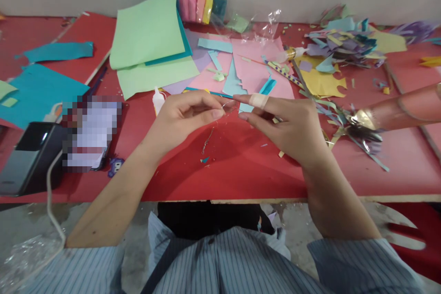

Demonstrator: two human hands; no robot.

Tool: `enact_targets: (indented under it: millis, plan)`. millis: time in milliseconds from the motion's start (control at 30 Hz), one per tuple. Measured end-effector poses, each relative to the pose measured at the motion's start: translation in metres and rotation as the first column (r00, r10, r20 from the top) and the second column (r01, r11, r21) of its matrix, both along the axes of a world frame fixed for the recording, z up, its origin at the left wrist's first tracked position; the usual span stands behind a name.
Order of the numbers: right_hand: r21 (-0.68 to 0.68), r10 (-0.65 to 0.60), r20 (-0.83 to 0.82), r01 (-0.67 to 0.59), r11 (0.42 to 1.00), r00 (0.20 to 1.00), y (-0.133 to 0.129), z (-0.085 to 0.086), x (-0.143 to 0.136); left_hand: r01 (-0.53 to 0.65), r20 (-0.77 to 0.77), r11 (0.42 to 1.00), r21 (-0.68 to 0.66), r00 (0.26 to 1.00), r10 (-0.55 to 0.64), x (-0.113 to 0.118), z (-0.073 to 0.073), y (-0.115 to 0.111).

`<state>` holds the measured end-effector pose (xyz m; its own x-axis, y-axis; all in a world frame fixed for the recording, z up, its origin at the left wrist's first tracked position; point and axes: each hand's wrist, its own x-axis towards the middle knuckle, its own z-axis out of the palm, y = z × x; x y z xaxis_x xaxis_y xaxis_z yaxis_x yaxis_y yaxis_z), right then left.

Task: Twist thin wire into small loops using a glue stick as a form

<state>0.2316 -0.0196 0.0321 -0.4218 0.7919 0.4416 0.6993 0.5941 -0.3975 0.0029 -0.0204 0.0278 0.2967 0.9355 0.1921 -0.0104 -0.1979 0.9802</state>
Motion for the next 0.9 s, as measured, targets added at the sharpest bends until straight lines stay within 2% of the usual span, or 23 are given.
enact_targets:
  millis: [500, 900]
  plan:
    - [-0.039, 0.037, 0.043, -0.035, 0.999, 0.998, 0.0009, -0.0001, 0.0019, 0.014, -0.015, 1.000, 0.009, 1.000, -0.014, -0.0013, -0.0047, 0.0004]
    - [-0.099, 0.065, -0.031, -0.067, 0.993, 0.997, 0.0002, -0.0007, 0.0023, 0.044, -0.011, 0.999, 0.007, 0.999, -0.044, 0.0000, -0.0038, -0.0006]
